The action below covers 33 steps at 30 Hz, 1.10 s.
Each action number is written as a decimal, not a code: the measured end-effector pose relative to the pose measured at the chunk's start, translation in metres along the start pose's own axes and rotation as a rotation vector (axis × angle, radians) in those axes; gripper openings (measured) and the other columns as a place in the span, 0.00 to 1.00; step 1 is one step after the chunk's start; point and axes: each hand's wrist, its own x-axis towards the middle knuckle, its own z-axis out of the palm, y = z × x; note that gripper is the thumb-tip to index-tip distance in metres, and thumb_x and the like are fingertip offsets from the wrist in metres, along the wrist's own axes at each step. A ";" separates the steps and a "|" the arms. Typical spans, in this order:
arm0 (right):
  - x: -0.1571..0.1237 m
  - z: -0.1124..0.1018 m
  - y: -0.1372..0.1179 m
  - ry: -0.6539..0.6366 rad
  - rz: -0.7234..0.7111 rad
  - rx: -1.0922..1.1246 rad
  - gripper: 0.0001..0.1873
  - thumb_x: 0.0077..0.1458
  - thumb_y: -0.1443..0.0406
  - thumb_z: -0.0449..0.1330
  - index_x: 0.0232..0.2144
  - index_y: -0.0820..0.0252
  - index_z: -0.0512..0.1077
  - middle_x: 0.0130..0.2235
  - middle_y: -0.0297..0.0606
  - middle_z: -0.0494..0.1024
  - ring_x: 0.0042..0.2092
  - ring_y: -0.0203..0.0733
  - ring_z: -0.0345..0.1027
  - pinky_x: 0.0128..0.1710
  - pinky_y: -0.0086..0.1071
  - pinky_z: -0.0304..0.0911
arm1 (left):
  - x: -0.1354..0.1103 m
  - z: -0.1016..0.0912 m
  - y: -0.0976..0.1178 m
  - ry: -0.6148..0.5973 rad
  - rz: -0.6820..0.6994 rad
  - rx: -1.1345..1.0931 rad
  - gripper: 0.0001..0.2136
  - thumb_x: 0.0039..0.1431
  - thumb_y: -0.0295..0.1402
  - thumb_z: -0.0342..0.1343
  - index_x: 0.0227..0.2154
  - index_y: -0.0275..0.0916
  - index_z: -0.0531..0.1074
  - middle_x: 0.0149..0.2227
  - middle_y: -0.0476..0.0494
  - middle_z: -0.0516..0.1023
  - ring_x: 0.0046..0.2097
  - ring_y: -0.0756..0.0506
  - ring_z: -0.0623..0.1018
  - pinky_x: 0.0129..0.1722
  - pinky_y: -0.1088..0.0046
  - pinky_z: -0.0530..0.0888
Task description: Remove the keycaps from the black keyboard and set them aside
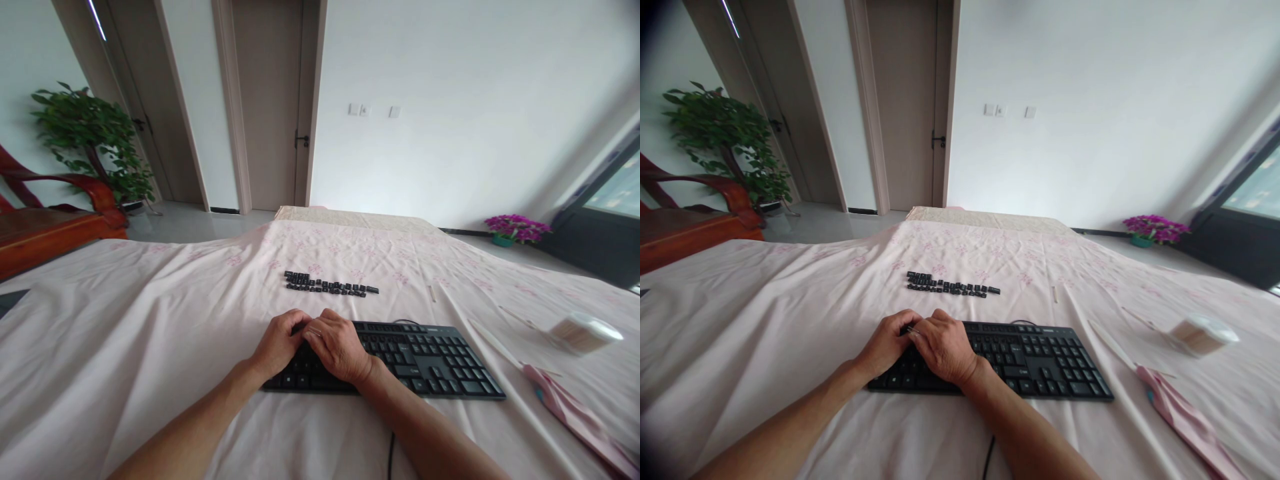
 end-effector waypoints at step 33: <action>0.001 -0.008 0.009 0.507 0.578 0.518 0.26 0.64 0.53 0.41 0.31 0.59 0.73 0.26 0.36 0.76 0.29 0.38 0.66 0.32 0.29 0.62 | 0.003 0.003 -0.011 0.051 -0.045 -0.092 0.05 0.51 0.26 0.56 0.30 0.40 0.75 0.33 0.47 0.77 0.38 0.46 0.77 0.42 0.71 0.71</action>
